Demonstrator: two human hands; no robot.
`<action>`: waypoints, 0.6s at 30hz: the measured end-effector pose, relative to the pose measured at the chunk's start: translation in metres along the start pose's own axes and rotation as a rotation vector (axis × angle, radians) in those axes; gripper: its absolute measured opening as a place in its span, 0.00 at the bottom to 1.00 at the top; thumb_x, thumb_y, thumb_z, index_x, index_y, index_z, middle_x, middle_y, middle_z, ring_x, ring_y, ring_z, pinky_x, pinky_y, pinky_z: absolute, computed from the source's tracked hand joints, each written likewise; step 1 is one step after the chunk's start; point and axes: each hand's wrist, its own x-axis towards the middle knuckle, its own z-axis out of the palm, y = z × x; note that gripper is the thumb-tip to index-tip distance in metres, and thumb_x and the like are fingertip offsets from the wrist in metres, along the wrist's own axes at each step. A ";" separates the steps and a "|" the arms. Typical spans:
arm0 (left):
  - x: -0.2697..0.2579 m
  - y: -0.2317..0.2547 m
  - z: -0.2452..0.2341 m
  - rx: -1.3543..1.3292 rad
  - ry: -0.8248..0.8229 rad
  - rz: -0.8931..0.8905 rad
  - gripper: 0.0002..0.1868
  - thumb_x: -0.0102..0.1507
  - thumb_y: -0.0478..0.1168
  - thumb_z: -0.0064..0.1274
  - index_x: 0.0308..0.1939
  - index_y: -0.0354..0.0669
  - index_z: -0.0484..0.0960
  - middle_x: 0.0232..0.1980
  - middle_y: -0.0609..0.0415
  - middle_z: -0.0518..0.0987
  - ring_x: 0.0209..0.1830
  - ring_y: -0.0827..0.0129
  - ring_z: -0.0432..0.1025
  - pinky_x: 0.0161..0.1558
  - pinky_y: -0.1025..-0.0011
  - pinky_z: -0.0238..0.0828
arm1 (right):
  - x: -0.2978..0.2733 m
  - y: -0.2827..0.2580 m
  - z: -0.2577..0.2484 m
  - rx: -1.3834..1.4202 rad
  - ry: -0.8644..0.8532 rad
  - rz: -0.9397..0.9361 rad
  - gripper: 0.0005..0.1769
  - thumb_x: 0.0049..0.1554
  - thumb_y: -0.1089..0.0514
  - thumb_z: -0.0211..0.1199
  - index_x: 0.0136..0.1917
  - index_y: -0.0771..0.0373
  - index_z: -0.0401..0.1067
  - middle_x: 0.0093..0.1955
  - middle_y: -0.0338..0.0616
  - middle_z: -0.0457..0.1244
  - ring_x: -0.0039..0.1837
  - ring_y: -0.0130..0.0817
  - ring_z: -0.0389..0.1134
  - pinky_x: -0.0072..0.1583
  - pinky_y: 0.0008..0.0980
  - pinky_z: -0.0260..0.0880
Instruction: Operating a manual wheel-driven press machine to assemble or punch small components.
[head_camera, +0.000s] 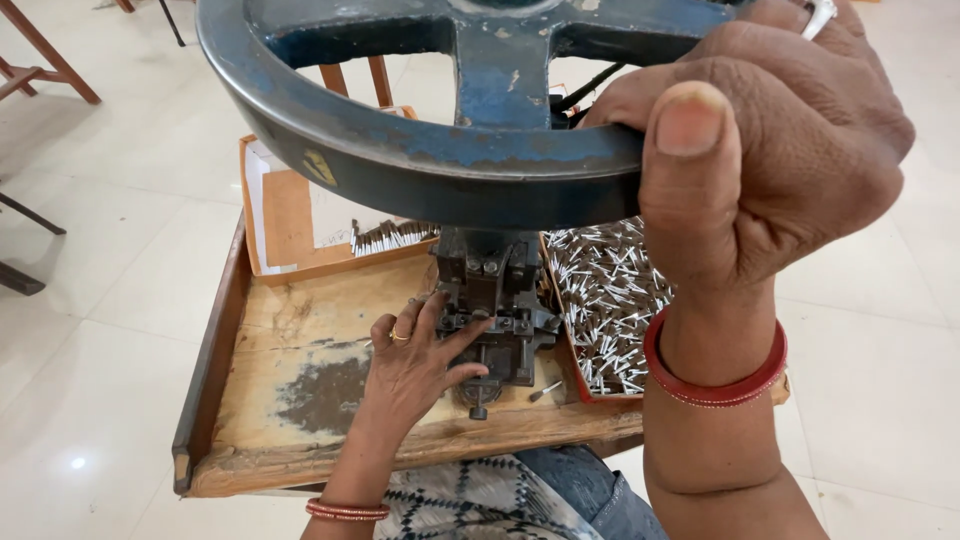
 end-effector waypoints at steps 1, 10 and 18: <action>0.001 -0.001 -0.001 -0.004 -0.007 0.003 0.37 0.56 0.77 0.44 0.68 0.80 0.74 0.68 0.53 0.64 0.68 0.62 0.57 0.67 0.53 0.41 | 0.001 0.001 0.000 0.005 0.006 -0.023 0.28 0.76 0.50 0.53 0.43 0.69 0.84 0.32 0.46 0.63 0.32 0.32 0.53 0.42 0.34 0.46; 0.003 0.004 -0.014 -0.117 0.015 -0.007 0.37 0.55 0.74 0.48 0.66 0.74 0.76 0.68 0.50 0.66 0.67 0.59 0.58 0.64 0.53 0.43 | 0.012 -0.005 0.004 0.057 0.021 -0.032 0.24 0.72 0.55 0.54 0.40 0.68 0.81 0.31 0.45 0.63 0.31 0.32 0.51 0.43 0.35 0.48; -0.006 0.028 -0.029 -0.337 0.034 -0.167 0.31 0.57 0.61 0.60 0.63 0.62 0.81 0.56 0.55 0.73 0.59 0.59 0.62 0.60 0.52 0.49 | 0.013 0.002 0.005 0.085 0.055 -0.065 0.24 0.69 0.54 0.54 0.38 0.68 0.81 0.28 0.45 0.62 0.29 0.32 0.50 0.41 0.35 0.48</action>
